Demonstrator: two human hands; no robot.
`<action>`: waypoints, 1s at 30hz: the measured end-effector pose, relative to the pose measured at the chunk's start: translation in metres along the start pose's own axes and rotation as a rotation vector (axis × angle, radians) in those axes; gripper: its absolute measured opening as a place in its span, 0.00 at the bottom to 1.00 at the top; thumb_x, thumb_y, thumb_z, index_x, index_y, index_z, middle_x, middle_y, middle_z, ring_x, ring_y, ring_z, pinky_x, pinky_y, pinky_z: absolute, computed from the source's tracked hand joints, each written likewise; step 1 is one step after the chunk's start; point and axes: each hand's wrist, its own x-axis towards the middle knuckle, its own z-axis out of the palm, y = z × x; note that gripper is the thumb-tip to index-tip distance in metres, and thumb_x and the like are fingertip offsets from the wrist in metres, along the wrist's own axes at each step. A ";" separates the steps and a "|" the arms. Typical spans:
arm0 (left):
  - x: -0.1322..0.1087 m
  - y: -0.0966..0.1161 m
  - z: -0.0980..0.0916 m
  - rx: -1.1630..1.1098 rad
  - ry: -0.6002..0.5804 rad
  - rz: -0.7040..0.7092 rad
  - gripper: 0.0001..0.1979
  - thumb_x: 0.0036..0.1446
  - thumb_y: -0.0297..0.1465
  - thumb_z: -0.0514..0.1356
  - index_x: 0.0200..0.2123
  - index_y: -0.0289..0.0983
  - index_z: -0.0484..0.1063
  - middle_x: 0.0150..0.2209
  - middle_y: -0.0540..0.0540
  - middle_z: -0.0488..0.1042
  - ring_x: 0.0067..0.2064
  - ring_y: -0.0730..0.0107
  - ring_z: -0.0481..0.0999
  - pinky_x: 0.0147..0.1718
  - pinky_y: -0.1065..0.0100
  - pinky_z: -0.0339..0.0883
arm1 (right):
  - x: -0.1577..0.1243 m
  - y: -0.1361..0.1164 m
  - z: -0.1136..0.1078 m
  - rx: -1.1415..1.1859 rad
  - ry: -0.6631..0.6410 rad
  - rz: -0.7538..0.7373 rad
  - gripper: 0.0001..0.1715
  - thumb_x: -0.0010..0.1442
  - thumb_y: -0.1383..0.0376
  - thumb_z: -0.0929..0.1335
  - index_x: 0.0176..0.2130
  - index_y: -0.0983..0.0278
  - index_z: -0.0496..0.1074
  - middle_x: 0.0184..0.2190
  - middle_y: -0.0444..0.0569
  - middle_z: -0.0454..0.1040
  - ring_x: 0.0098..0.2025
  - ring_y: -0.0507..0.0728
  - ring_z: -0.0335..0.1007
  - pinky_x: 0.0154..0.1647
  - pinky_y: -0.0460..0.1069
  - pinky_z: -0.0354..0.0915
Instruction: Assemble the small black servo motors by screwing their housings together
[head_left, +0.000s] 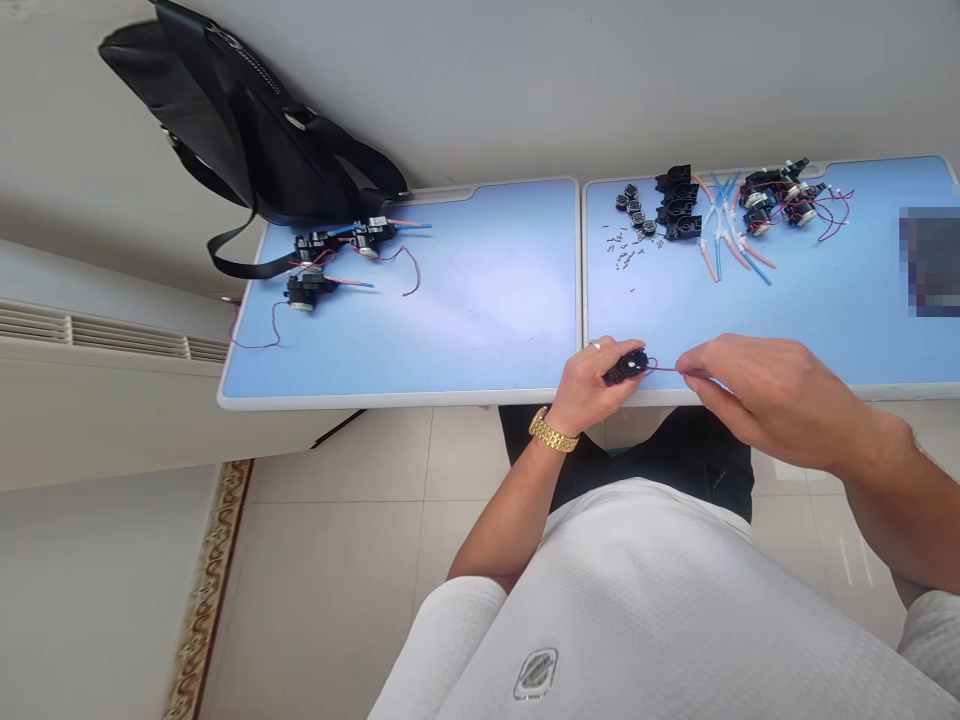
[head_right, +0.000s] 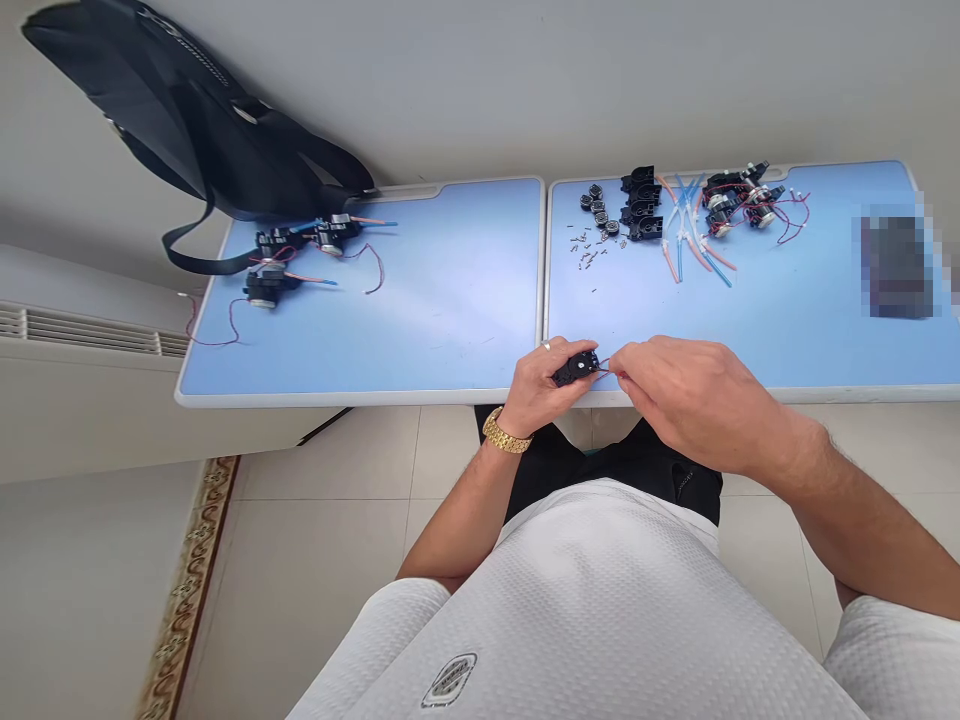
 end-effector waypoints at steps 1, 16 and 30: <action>0.000 0.000 0.000 -0.003 -0.005 -0.001 0.16 0.76 0.43 0.69 0.57 0.39 0.84 0.39 0.45 0.86 0.38 0.67 0.82 0.39 0.65 0.77 | 0.000 0.000 0.000 -0.013 -0.014 0.011 0.13 0.84 0.67 0.63 0.48 0.64 0.76 0.35 0.46 0.82 0.32 0.56 0.77 0.36 0.52 0.66; 0.000 -0.001 -0.001 -0.024 -0.025 -0.037 0.14 0.74 0.40 0.71 0.56 0.40 0.84 0.40 0.45 0.85 0.39 0.66 0.83 0.41 0.65 0.77 | 0.005 -0.007 0.004 -0.049 -0.025 0.129 0.15 0.83 0.62 0.62 0.47 0.62 0.76 0.36 0.48 0.85 0.34 0.57 0.78 0.37 0.53 0.64; -0.002 -0.002 -0.001 -0.002 -0.023 -0.035 0.14 0.73 0.39 0.71 0.57 0.40 0.84 0.40 0.46 0.85 0.39 0.67 0.82 0.40 0.65 0.76 | 0.002 -0.002 0.006 -0.085 0.005 0.239 0.15 0.83 0.57 0.64 0.49 0.62 0.77 0.32 0.47 0.85 0.33 0.58 0.80 0.34 0.52 0.60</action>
